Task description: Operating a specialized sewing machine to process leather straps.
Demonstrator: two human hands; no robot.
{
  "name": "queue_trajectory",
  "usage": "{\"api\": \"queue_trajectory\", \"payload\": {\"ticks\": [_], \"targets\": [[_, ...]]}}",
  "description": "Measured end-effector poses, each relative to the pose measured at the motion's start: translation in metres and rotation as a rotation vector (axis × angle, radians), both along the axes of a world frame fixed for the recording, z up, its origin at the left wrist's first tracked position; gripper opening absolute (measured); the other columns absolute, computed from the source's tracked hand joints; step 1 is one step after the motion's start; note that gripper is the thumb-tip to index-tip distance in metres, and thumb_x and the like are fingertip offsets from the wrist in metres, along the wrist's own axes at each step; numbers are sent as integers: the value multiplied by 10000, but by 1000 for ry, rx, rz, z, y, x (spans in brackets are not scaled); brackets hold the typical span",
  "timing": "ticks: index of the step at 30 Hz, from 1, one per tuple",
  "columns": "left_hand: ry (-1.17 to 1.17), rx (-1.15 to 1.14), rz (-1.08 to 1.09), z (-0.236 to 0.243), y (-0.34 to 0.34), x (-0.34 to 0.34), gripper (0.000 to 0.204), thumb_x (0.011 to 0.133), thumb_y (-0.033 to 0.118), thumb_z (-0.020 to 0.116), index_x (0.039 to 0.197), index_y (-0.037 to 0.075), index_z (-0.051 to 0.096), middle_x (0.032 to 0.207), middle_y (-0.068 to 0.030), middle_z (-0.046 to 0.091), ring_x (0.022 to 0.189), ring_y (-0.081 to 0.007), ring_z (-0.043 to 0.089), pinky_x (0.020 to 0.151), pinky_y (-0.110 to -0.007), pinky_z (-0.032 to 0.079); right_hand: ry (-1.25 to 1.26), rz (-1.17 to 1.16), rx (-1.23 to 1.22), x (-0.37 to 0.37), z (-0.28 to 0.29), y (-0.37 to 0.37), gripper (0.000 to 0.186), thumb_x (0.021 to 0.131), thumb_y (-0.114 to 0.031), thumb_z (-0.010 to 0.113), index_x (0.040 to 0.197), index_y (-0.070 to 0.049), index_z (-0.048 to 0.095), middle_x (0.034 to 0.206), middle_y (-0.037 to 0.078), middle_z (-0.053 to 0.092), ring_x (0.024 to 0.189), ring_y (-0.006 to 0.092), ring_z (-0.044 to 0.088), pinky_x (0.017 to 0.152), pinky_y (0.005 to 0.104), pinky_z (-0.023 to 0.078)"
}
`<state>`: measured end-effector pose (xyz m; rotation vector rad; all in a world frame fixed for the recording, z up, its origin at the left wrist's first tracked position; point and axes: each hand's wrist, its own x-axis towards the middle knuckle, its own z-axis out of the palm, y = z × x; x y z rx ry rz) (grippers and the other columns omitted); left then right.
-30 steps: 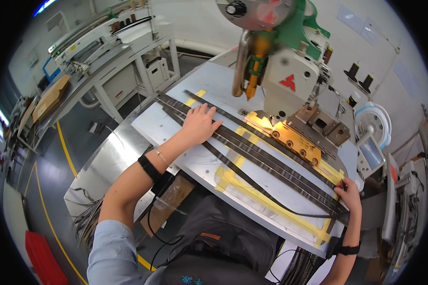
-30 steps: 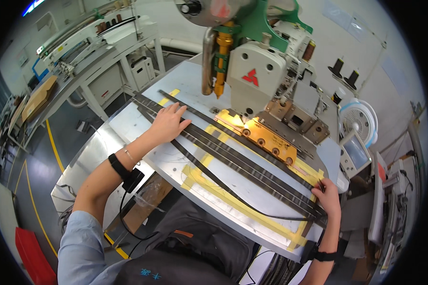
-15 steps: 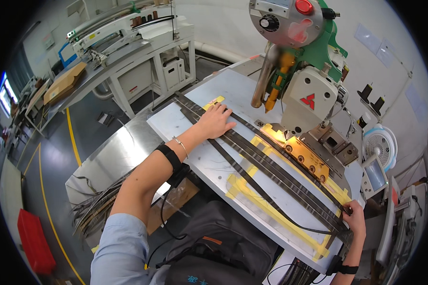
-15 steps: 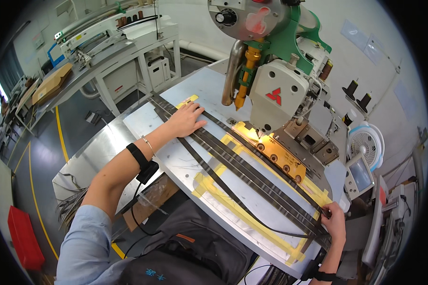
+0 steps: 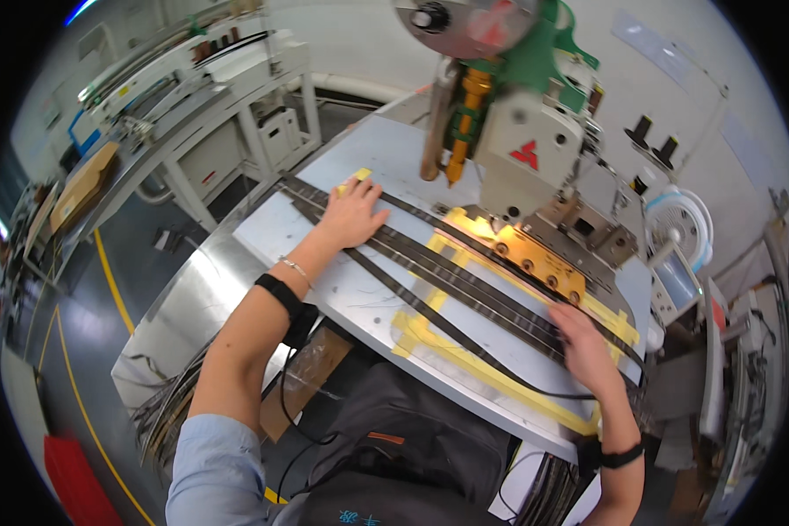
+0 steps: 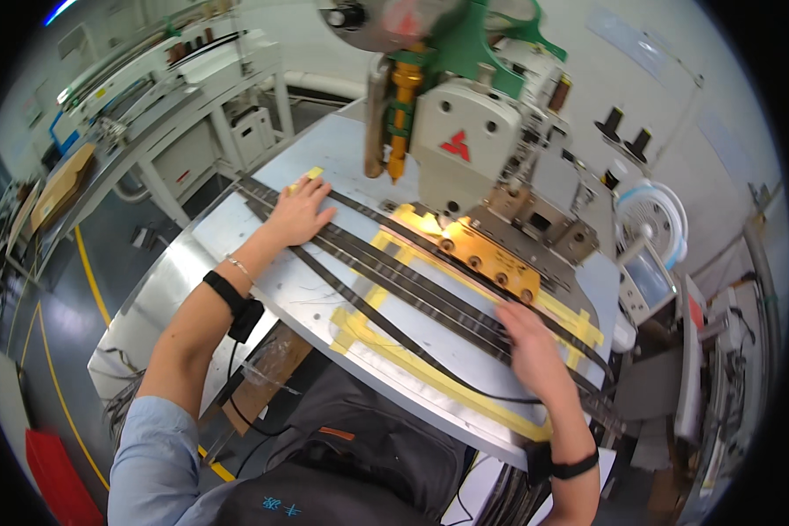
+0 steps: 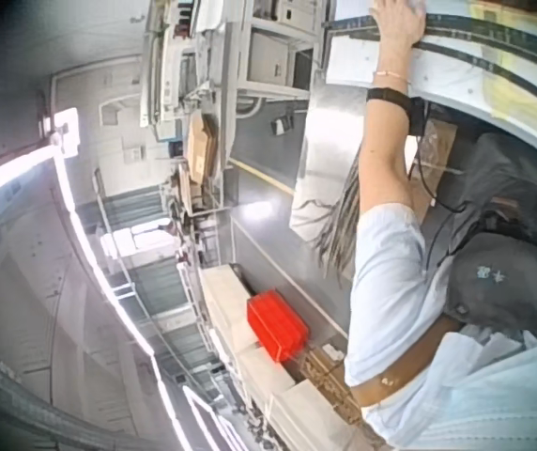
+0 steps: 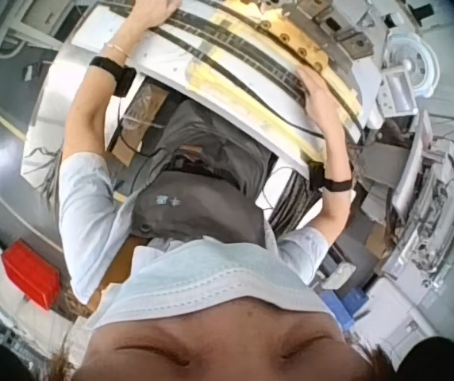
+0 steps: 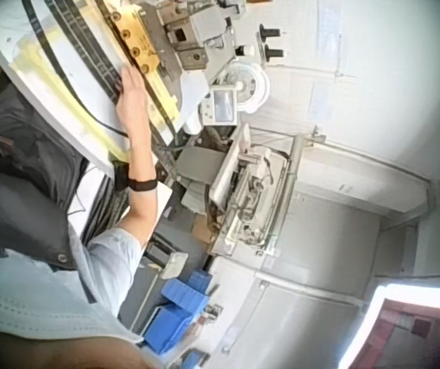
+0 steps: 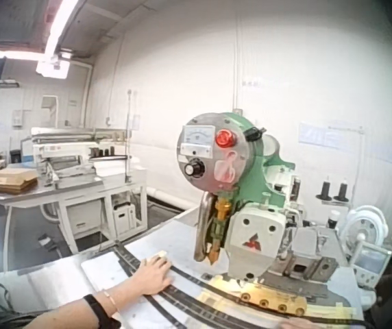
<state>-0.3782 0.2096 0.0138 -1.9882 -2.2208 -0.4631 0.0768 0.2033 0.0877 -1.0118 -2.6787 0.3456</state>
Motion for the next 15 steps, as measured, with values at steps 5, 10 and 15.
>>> {"api": "queue_trajectory", "payload": {"ticks": [5, 10, 15], "targets": [[43, -60, 17, 3, 1, 0, 553, 932, 419, 474, 1371, 85, 429, 1452, -150, 375, 1380, -340, 289, 1049, -577, 277, -199, -45, 15, -51, -15, 10, 487, 908, -48, 476, 1369, 55, 354, 1418, 262, 358, 1333, 382, 333, 1114, 438, 270], [32, 15, -32, -2, 3, -3, 556, 914, 422, 494, 1347, 75, 454, 1417, -161, 405, 1349, -370, 317, 1023, -612, 296, -190, -67, -3, -57, -22, 17, 498, 912, -75, 488, 1366, 74, 350, 1383, 240, 401, 1296, 367, 370, 1099, 435, 288], [58, -58, -17, 3, 3, -2, 555, 932, 415, 477, 1367, 73, 429, 1437, -167, 386, 1362, -367, 305, 1032, -585, 300, -193, -66, 86, -56, -31, 18, 504, 900, -56, 502, 1364, 68, 351, 1390, 241, 395, 1301, 380, 362, 1089, 434, 306]]}}
